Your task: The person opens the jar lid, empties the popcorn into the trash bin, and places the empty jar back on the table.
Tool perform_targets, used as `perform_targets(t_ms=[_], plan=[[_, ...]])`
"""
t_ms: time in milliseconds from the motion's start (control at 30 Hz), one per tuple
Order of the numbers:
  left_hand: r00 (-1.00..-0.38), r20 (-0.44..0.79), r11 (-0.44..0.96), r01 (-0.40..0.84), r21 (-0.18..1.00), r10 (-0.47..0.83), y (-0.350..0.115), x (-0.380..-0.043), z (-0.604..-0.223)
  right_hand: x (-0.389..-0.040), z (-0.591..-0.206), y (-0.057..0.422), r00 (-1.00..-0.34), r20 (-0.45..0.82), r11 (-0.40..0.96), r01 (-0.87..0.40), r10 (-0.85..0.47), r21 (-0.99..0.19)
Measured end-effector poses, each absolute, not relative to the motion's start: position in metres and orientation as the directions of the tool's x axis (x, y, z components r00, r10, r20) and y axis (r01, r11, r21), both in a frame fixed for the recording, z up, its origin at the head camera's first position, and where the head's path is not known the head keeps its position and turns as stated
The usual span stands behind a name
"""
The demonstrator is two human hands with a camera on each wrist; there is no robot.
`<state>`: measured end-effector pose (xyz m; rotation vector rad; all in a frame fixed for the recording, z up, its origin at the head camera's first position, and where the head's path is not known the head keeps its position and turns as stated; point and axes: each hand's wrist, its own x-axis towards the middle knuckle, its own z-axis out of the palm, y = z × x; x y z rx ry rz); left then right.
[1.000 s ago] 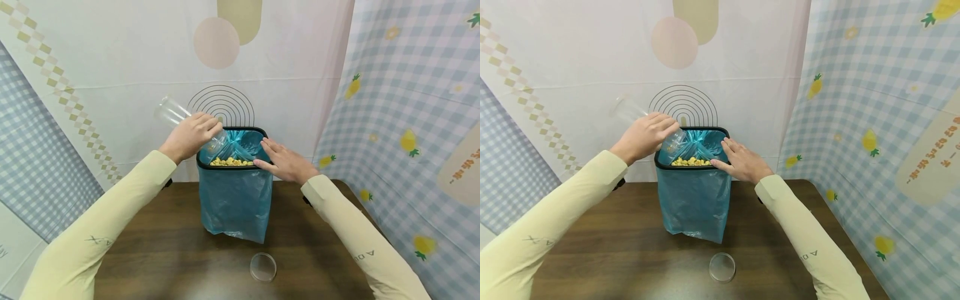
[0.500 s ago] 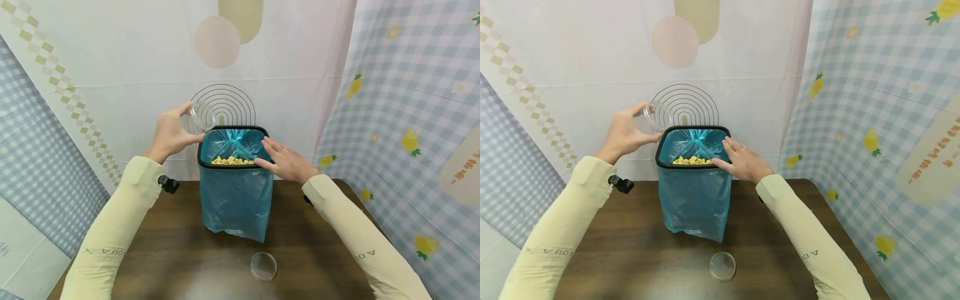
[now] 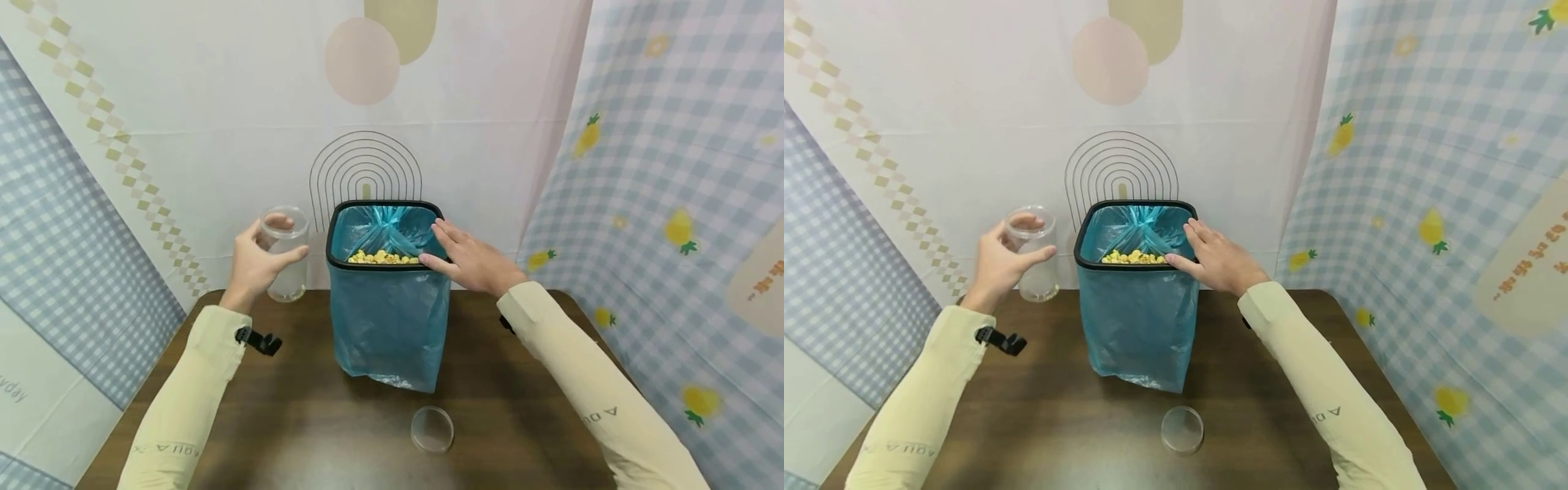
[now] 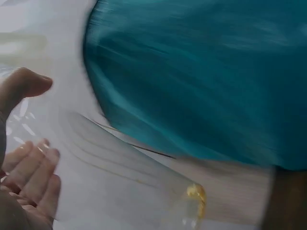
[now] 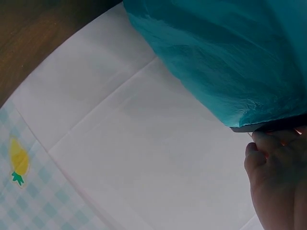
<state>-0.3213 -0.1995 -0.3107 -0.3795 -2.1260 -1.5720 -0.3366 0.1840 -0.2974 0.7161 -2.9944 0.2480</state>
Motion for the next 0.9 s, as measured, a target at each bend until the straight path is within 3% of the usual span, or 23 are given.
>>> perform_targets(t_ms=[433,900], plan=[[-0.879,0.453,0.167,0.429,0.888,-0.151,-0.200,-0.309,-0.416,-0.336,-0.294,0.183,-0.889,0.086,0.880,-0.458,-0.450,-0.126],[-0.896,0.427,0.073,0.421,0.904,-0.118,-0.191,-0.309,-0.458,-0.335,-0.296,0.183,-0.892,0.078,0.883,-0.452,-0.445,-0.129]])
